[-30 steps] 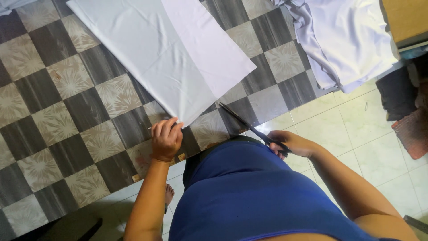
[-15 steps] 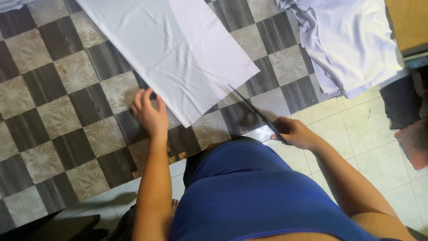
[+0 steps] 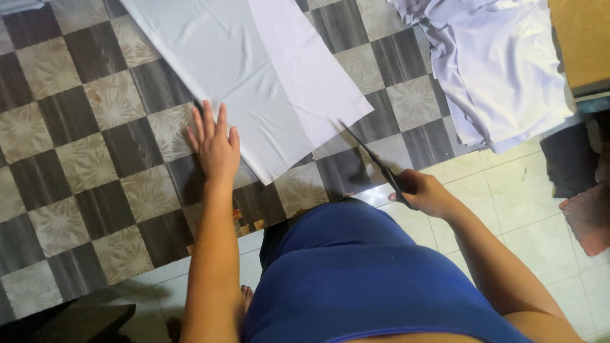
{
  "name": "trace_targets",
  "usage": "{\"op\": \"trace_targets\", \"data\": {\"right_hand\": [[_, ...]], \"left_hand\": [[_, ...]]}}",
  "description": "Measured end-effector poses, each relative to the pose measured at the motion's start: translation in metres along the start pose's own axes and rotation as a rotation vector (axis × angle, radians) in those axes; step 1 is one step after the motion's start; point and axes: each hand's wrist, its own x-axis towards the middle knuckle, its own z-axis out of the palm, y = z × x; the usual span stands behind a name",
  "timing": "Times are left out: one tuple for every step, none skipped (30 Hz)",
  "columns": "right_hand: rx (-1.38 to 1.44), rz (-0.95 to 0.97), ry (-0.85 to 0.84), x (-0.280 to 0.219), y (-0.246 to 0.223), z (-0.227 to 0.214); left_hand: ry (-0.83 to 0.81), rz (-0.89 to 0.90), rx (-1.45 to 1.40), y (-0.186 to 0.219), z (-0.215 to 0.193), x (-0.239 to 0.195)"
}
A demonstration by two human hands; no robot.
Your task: Cutting fabric pieces with scissors following a pattern and then folding the finished pieces.
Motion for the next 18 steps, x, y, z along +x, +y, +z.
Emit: {"op": "trace_targets", "data": {"right_hand": [[0.001,0.003,0.003,0.002,0.001,-0.002],[0.085,0.013,-0.082,0.002,0.003,-0.003],[0.17,0.022,-0.167,0.003,0.005,-0.004],[0.171,0.022,-0.168,0.001,0.005,-0.004],[0.226,0.038,-0.233,0.0,0.004,-0.005],[0.281,0.056,-0.299,-0.003,0.005,-0.005],[0.284,0.06,-0.3,-0.003,0.008,-0.003],[0.333,0.068,-0.345,-0.003,0.01,-0.002],[0.384,0.076,-0.39,-0.002,0.012,-0.001],[0.384,0.079,-0.392,-0.001,0.015,0.0],[0.414,0.076,-0.416,0.0,0.017,0.002],[0.443,0.07,-0.444,0.003,0.018,0.004],[0.441,0.069,-0.449,0.005,0.021,0.006],[0.455,0.043,-0.457,0.006,0.025,0.008],[0.469,0.017,-0.464,0.007,0.028,0.009],[0.469,0.018,-0.461,0.009,0.032,0.011],[0.488,0.001,-0.474,0.01,0.036,0.013],[0.508,-0.016,-0.487,0.012,0.039,0.015]], "left_hand": [[-0.001,0.003,-0.003,-0.005,0.003,0.003],[-0.097,-0.03,0.044,-0.011,0.006,0.003],[-0.194,-0.063,0.091,-0.017,0.009,0.002],[-0.195,-0.062,0.092,-0.019,0.012,0.001],[-0.162,-0.073,0.106,-0.022,0.015,-0.001],[-0.132,-0.083,0.118,-0.024,0.019,-0.005],[-0.137,-0.082,0.118,-0.015,0.011,-0.009],[-0.072,0.064,0.044,-0.005,0.004,-0.011],[-0.008,0.209,-0.031,0.005,-0.003,-0.014],[-0.011,0.208,-0.032,0.01,0.014,-0.026],[-0.094,0.369,-0.122,0.015,0.032,-0.038],[-0.176,0.527,-0.208,0.018,0.048,-0.051],[-0.177,0.523,-0.205,0.027,0.047,-0.054],[-0.146,0.531,-0.201,0.037,0.047,-0.057],[-0.116,0.54,-0.196,0.046,0.046,-0.061],[-0.115,0.541,-0.199,0.047,0.049,-0.06],[-0.084,0.498,-0.228,0.048,0.051,-0.059],[-0.052,0.455,-0.257,0.049,0.054,-0.059]]}}
